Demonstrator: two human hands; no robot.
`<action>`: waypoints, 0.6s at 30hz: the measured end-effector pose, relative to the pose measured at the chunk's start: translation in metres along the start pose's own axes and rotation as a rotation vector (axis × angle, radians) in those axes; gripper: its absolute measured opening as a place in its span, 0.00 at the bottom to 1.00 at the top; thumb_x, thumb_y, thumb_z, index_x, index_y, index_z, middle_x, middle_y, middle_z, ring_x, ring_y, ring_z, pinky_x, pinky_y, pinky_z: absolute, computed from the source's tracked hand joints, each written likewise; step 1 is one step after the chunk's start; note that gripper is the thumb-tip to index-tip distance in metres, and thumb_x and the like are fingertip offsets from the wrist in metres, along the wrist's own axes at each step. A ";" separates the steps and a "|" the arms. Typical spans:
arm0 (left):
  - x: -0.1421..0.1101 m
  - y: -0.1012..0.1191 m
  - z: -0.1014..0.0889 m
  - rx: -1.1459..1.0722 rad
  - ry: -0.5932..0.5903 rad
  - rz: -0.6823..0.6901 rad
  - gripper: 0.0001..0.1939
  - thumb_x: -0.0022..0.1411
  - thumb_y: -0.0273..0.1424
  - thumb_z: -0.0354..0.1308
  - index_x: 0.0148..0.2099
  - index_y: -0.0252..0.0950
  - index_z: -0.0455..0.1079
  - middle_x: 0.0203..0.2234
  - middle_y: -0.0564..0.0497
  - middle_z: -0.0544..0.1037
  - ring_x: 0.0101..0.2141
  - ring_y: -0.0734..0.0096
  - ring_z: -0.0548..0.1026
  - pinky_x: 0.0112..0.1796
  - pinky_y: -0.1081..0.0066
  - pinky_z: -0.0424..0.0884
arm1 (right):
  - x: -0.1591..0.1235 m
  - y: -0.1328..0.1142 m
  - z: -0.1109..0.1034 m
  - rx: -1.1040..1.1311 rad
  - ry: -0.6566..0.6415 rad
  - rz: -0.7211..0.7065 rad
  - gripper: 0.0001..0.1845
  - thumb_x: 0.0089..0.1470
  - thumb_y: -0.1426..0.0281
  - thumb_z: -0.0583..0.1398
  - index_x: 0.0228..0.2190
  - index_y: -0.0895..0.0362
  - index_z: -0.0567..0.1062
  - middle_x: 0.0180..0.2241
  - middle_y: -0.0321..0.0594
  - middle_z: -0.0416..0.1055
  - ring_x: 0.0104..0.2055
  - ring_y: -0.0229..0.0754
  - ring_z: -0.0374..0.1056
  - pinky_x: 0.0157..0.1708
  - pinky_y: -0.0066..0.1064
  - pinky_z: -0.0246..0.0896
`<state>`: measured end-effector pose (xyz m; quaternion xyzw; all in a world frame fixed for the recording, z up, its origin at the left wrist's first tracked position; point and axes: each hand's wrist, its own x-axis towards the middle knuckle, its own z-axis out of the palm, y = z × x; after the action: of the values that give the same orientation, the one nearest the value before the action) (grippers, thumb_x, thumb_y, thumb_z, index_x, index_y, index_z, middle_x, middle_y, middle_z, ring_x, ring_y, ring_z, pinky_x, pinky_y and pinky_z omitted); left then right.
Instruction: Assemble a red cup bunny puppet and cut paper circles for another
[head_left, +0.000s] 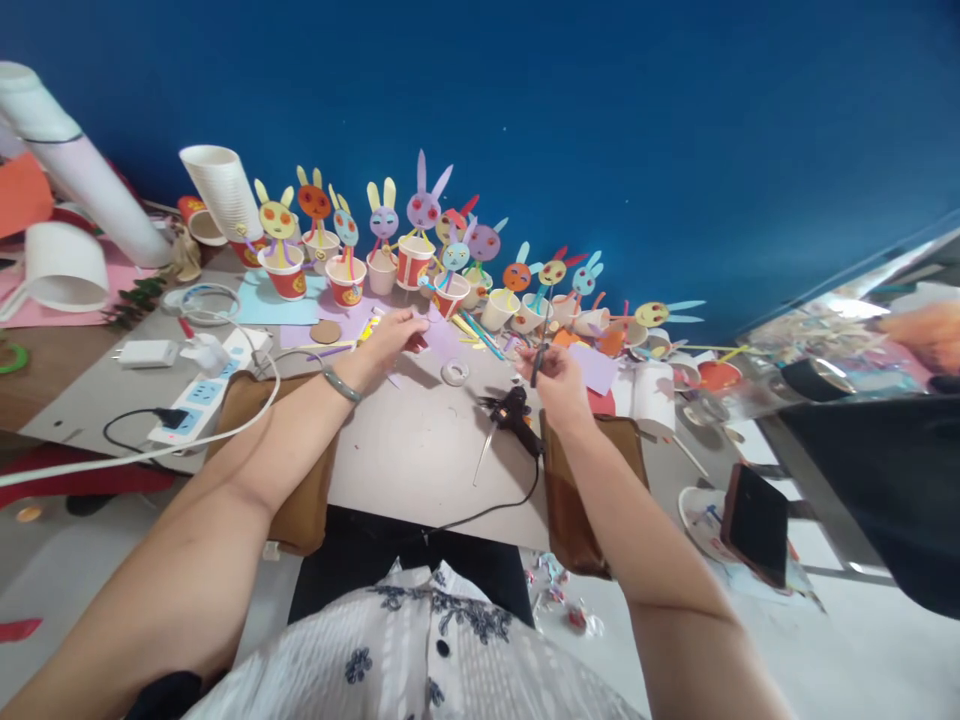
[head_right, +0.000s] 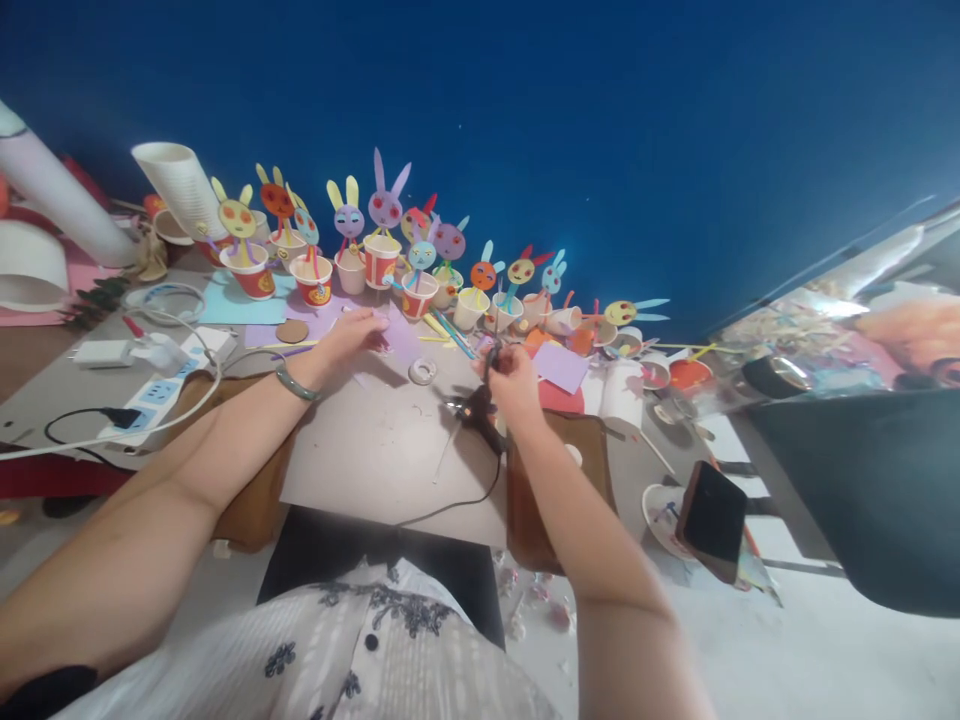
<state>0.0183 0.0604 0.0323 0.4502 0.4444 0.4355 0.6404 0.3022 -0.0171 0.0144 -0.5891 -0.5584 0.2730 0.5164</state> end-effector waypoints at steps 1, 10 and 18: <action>-0.002 -0.001 0.001 0.050 -0.068 -0.001 0.06 0.55 0.25 0.62 0.29 0.34 0.67 0.19 0.55 0.73 0.21 0.78 0.74 0.25 0.79 0.69 | -0.007 -0.007 0.015 0.051 -0.034 0.067 0.24 0.43 0.54 0.73 0.32 0.52 0.68 0.34 0.37 0.76 0.37 0.42 0.71 0.39 0.36 0.66; -0.022 -0.002 0.006 0.311 -0.431 0.122 0.07 0.58 0.29 0.64 0.31 0.34 0.68 0.21 0.56 0.72 0.22 0.78 0.73 0.25 0.77 0.66 | -0.040 -0.023 0.063 0.147 -0.125 0.105 0.29 0.39 0.54 0.76 0.30 0.51 0.65 0.36 0.39 0.78 0.34 0.42 0.72 0.39 0.38 0.71; -0.027 -0.005 0.013 0.333 -0.523 0.189 0.08 0.59 0.28 0.64 0.30 0.35 0.68 0.20 0.57 0.70 0.22 0.79 0.69 0.24 0.77 0.64 | -0.044 -0.008 0.065 0.305 -0.164 0.142 0.29 0.38 0.58 0.77 0.27 0.51 0.63 0.31 0.34 0.76 0.32 0.41 0.72 0.37 0.37 0.73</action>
<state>0.0256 0.0308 0.0354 0.6845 0.2863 0.2840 0.6073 0.2303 -0.0403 -0.0107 -0.5178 -0.5077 0.4376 0.5317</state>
